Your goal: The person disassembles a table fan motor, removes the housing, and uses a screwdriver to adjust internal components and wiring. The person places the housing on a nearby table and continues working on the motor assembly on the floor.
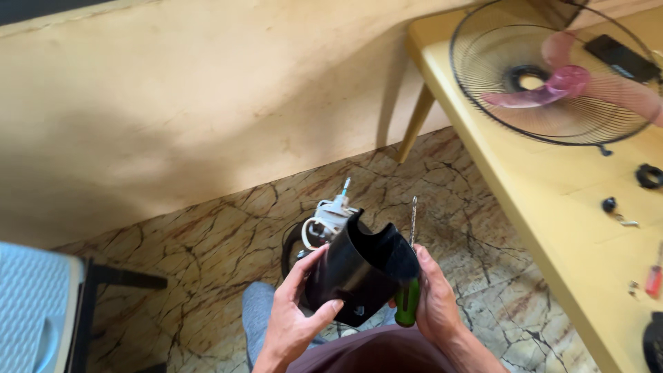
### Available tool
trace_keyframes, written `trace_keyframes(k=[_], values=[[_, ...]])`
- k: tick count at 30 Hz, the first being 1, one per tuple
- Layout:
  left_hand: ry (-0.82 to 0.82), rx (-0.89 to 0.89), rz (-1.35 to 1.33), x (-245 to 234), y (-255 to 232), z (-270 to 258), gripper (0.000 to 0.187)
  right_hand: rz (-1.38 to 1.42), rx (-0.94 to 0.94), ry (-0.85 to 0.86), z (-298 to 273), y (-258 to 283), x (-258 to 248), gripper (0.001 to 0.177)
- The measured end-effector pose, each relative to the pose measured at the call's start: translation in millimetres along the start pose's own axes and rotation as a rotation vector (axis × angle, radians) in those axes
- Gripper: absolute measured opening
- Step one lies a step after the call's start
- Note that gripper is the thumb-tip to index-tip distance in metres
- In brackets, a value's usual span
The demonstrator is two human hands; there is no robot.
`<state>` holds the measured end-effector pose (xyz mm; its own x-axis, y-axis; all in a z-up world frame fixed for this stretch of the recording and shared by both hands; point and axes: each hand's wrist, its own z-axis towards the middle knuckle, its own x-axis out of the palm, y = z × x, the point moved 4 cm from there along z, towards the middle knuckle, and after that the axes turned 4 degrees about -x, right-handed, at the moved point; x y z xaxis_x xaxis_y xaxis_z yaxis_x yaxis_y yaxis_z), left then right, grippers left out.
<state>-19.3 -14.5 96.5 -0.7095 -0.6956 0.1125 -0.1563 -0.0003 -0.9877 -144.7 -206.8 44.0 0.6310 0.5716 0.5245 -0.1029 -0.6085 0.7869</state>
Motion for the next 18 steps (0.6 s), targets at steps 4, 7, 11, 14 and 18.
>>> trace_keyframes(k=[4, 7, 11, 14, 18], values=[[-0.034, -0.060, -0.080, 15, 15, 16, 0.069, -0.010, -0.087, 0.063, -4, 13, -13, 0.064], [-0.002, -0.058, -0.173, 32, 22, 31, 0.065, -0.107, -0.164, 0.128, -7, 23, -24, 0.079], [0.091, -0.036, -0.180, 69, 23, 49, 0.073, -0.207, -0.212, 0.055, -8, 35, -46, 0.084], [0.192, -0.013, -0.215, 101, 20, 55, 0.100, -0.194, -0.226, -0.094, -11, 43, -74, 0.082], [0.306, -0.063, -0.065, 139, 16, 60, 0.133, -0.117, -0.210, -0.292, -11, 55, -112, 0.077]])
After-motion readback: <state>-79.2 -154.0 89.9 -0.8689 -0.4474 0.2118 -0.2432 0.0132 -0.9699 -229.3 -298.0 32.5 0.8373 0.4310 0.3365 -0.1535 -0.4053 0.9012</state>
